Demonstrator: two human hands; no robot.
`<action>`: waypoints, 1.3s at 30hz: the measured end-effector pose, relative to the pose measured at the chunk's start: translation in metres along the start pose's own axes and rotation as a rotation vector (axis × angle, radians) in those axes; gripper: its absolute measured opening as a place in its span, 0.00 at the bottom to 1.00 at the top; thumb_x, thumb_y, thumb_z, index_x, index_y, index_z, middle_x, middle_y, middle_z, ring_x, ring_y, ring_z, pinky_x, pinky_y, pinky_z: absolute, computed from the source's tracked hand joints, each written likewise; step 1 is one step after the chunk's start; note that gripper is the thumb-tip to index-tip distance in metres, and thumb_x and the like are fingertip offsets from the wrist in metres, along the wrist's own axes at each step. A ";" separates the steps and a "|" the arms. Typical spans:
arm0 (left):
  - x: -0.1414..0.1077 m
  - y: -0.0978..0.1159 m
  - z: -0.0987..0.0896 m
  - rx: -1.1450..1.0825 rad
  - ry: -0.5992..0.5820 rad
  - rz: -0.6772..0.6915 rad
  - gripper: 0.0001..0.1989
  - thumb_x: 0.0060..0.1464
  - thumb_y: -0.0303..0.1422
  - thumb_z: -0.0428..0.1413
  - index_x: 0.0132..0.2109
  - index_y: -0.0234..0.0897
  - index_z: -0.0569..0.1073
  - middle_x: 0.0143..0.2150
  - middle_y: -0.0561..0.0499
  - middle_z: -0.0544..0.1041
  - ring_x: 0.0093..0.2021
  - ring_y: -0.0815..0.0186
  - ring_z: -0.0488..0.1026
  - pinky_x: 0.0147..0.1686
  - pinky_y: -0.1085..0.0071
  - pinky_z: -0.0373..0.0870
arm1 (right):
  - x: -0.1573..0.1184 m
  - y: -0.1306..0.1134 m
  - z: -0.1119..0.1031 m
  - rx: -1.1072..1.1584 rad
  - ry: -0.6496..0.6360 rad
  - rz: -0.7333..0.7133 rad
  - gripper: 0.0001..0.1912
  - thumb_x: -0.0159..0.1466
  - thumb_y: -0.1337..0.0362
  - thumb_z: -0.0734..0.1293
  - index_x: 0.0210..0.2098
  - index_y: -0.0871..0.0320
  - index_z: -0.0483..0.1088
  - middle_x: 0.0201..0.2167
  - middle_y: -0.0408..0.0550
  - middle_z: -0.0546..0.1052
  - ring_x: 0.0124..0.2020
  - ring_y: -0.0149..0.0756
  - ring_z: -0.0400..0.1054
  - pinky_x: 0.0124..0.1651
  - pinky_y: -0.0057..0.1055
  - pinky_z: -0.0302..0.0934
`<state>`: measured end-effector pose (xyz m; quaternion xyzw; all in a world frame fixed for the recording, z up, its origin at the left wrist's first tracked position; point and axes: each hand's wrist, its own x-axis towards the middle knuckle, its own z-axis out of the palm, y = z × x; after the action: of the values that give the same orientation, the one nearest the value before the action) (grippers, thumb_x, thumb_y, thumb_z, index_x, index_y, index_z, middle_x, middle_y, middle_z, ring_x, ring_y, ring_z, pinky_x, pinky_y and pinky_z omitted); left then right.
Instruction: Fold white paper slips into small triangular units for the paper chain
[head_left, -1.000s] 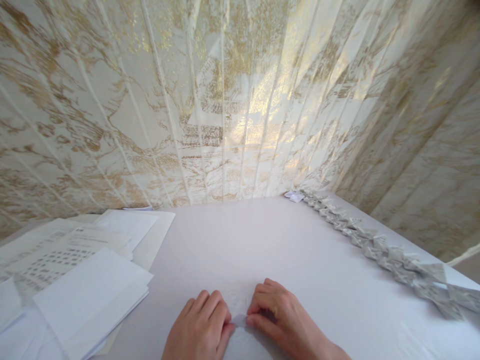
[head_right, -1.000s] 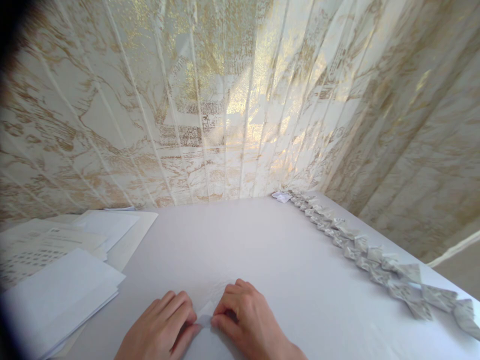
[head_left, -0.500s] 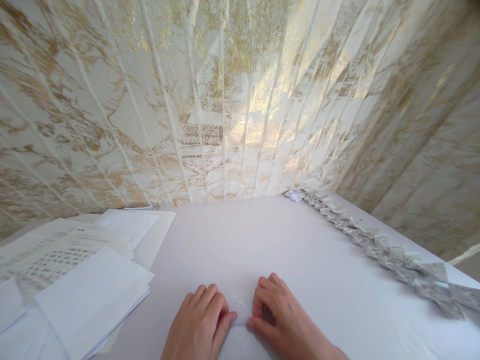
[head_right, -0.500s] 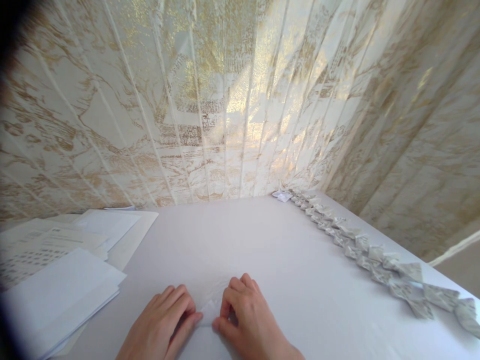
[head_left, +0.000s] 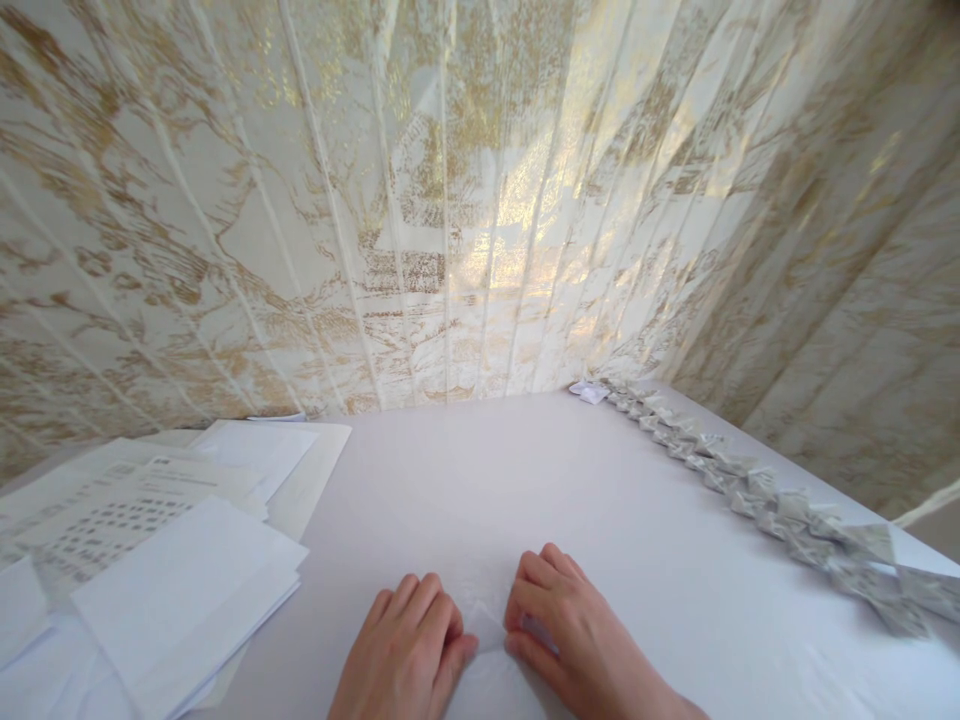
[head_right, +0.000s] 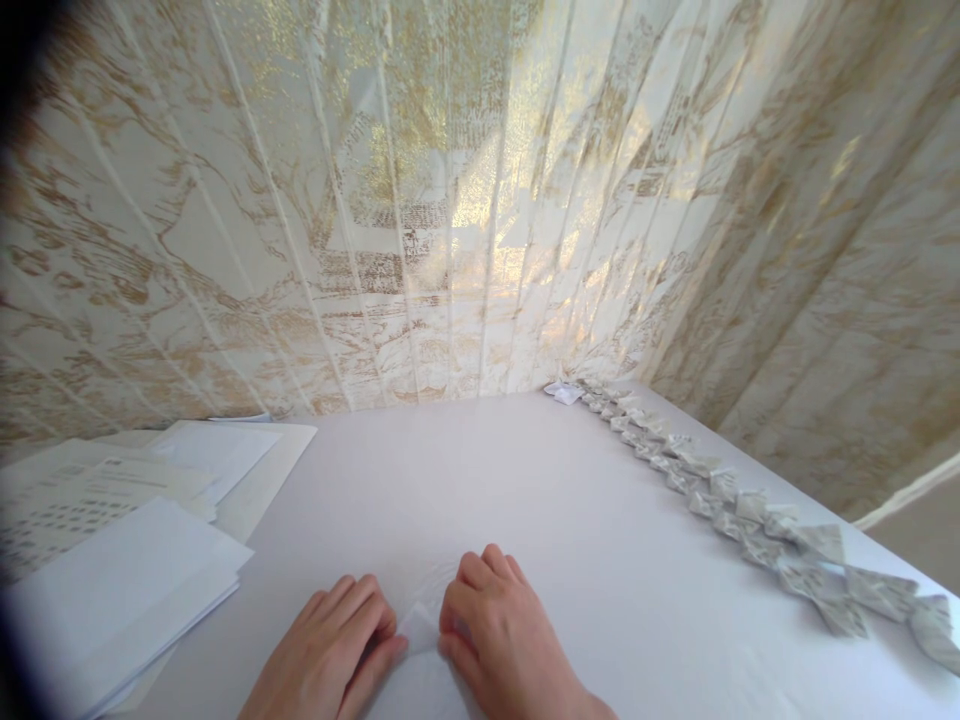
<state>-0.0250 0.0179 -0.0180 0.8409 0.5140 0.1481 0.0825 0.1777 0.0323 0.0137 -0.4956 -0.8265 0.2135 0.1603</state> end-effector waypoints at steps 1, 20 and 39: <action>0.000 0.000 0.001 -0.002 0.002 0.012 0.06 0.60 0.31 0.52 0.33 0.40 0.69 0.34 0.53 0.73 0.36 0.61 0.70 0.35 0.65 0.63 | 0.000 0.001 0.002 -0.011 0.015 -0.021 0.09 0.59 0.78 0.69 0.30 0.57 0.70 0.34 0.43 0.72 0.39 0.37 0.62 0.43 0.32 0.56; -0.004 -0.001 0.004 0.040 0.139 0.114 0.09 0.59 0.29 0.55 0.30 0.40 0.66 0.30 0.56 0.72 0.33 0.64 0.70 0.33 0.67 0.66 | 0.001 -0.006 -0.004 -0.014 -0.103 0.148 0.07 0.62 0.72 0.69 0.27 0.57 0.73 0.25 0.42 0.75 0.33 0.35 0.68 0.37 0.28 0.56; -0.003 0.008 0.018 -0.018 0.189 -0.078 0.02 0.57 0.29 0.52 0.37 0.41 0.68 0.41 0.49 0.70 0.43 0.57 0.66 0.41 0.60 0.60 | 0.001 -0.008 0.014 -0.125 -0.021 0.076 0.05 0.62 0.72 0.65 0.30 0.58 0.68 0.36 0.48 0.72 0.40 0.41 0.63 0.44 0.37 0.57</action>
<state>-0.0138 0.0118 -0.0333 0.8018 0.5503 0.2283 0.0469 0.1645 0.0266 0.0057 -0.5333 -0.8206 0.1726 0.1119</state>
